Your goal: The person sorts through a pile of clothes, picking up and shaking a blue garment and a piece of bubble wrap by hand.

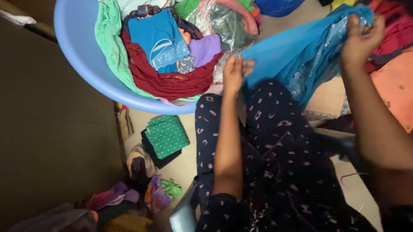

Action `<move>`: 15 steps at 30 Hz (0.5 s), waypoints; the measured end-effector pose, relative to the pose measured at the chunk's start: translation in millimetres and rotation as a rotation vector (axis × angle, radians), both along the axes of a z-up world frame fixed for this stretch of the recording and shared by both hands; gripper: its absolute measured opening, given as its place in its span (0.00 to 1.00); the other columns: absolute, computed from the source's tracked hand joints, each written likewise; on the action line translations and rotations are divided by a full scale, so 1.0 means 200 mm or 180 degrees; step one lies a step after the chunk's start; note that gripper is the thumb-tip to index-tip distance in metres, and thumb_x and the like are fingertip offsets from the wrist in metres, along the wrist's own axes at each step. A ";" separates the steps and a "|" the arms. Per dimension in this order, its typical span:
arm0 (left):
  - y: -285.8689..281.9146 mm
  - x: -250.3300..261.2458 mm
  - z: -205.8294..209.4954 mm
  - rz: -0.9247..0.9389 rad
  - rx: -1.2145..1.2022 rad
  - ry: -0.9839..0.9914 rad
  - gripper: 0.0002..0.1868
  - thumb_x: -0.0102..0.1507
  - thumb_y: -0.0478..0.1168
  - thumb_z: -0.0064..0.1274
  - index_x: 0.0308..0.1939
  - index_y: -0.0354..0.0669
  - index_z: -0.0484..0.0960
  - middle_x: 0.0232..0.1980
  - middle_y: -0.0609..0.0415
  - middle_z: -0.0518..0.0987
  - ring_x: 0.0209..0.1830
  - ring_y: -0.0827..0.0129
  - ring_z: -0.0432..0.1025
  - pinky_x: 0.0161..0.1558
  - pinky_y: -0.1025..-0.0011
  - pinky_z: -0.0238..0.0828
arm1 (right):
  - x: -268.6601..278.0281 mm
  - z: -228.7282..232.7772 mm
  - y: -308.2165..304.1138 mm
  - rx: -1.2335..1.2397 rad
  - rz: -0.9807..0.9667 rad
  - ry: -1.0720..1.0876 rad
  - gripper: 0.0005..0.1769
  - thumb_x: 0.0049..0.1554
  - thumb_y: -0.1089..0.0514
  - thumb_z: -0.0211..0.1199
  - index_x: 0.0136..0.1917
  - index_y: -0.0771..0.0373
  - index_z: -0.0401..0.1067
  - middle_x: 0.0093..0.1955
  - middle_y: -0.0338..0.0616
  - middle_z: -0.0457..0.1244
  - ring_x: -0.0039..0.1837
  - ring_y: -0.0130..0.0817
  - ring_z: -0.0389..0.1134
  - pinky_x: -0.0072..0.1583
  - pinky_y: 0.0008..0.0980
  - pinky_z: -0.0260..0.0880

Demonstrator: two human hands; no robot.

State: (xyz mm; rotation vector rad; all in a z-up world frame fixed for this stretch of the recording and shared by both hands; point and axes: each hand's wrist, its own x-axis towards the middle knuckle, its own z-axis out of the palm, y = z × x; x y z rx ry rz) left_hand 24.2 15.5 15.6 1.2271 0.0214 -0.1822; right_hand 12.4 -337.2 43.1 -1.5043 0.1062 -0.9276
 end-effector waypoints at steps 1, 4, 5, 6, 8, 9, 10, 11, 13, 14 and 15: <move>-0.04 0.03 0.00 -0.0004 -0.0169 -0.0098 0.14 0.73 0.49 0.42 0.50 0.42 0.75 0.40 0.56 0.84 0.36 0.74 0.75 0.38 0.77 0.68 | -0.01 0.06 0.04 0.0174 0.0020 -0.0031 0.13 0.69 0.69 0.69 0.53 0.61 0.64 0.46 0.32 0.62 0.44 0.19 0.58 0.48 0.23 0.58; -0.12 0.11 0.02 0.0123 -0.0274 -0.0445 0.18 0.75 0.51 0.41 0.55 0.40 0.74 0.48 0.57 0.81 0.51 0.73 0.78 0.48 0.77 0.69 | -0.07 0.23 0.22 0.0093 0.0455 -0.0396 0.12 0.70 0.70 0.70 0.59 0.64 0.67 0.50 0.34 0.63 0.49 0.21 0.61 0.51 0.20 0.62; -0.13 0.12 0.02 0.0204 -0.0237 -0.0545 0.19 0.76 0.51 0.41 0.57 0.39 0.74 0.50 0.58 0.79 0.55 0.74 0.78 0.51 0.77 0.69 | -0.11 0.29 0.29 0.0033 0.0735 -0.0305 0.11 0.69 0.69 0.69 0.57 0.64 0.67 0.49 0.34 0.63 0.48 0.20 0.61 0.50 0.20 0.62; -0.14 0.13 0.02 0.0211 -0.0380 -0.0487 0.19 0.75 0.52 0.41 0.57 0.41 0.74 0.50 0.58 0.78 0.55 0.73 0.78 0.53 0.76 0.69 | -0.16 0.35 0.36 -0.0032 0.1014 -0.0214 0.10 0.69 0.68 0.68 0.54 0.64 0.67 0.48 0.35 0.63 0.46 0.18 0.61 0.50 0.19 0.62; -0.14 0.20 0.03 0.0228 -0.0654 -0.0382 0.19 0.74 0.53 0.40 0.57 0.44 0.73 0.49 0.59 0.76 0.56 0.72 0.77 0.56 0.73 0.69 | -0.33 0.48 0.48 -0.0215 0.1447 0.0931 0.10 0.64 0.66 0.66 0.57 0.62 0.68 0.46 0.36 0.66 0.39 0.18 0.63 0.43 0.23 0.61; -0.13 0.21 0.02 0.0079 -0.0665 -0.0303 0.18 0.76 0.53 0.41 0.55 0.42 0.74 0.45 0.55 0.75 0.49 0.69 0.75 0.51 0.69 0.68 | -0.40 0.55 0.54 -0.1084 0.1951 0.0874 0.17 0.56 0.67 0.67 0.58 0.64 0.69 0.49 0.39 0.66 0.38 0.22 0.65 0.41 0.25 0.65; -0.12 0.22 0.00 -0.0071 -0.0676 -0.0227 0.19 0.78 0.53 0.41 0.52 0.39 0.74 0.42 0.51 0.74 0.42 0.65 0.72 0.46 0.65 0.67 | -0.47 0.61 0.60 -0.1959 0.2441 0.0793 0.24 0.48 0.68 0.68 0.58 0.66 0.69 0.53 0.42 0.66 0.38 0.25 0.68 0.39 0.27 0.69; -0.10 0.22 -0.02 -0.0215 -0.0685 -0.0155 0.21 0.80 0.53 0.42 0.50 0.37 0.75 0.38 0.48 0.74 0.35 0.61 0.70 0.41 0.60 0.66 | -0.59 0.63 0.70 -0.1592 0.3717 0.0750 0.22 0.50 0.69 0.64 0.59 0.65 0.70 0.53 0.46 0.67 0.50 0.37 0.70 0.48 0.33 0.73; -0.07 0.18 -0.06 -0.0594 -0.0052 -0.1191 0.19 0.77 0.53 0.43 0.49 0.39 0.76 0.45 0.55 0.74 0.46 0.69 0.69 0.53 0.69 0.64 | -0.75 0.65 0.87 -0.2341 0.4765 0.1564 0.11 0.56 0.57 0.68 0.50 0.63 0.74 0.43 0.47 0.72 0.46 0.35 0.79 0.45 0.35 0.76; -0.05 0.14 -0.09 -0.0795 0.0277 -0.1700 0.18 0.76 0.53 0.44 0.49 0.40 0.77 0.48 0.59 0.75 0.52 0.73 0.69 0.59 0.73 0.64 | -0.80 0.63 0.95 -0.2828 0.4950 0.1364 0.12 0.55 0.55 0.70 0.49 0.63 0.74 0.40 0.50 0.71 0.45 0.42 0.75 0.45 0.40 0.73; -0.04 0.09 -0.13 -0.1091 0.0193 -0.1514 0.17 0.76 0.51 0.43 0.48 0.41 0.77 0.46 0.60 0.74 0.50 0.74 0.68 0.57 0.73 0.64 | -0.83 0.59 1.03 -0.3316 0.5111 0.1144 0.14 0.54 0.53 0.71 0.47 0.63 0.74 0.38 0.53 0.69 0.44 0.48 0.72 0.45 0.45 0.69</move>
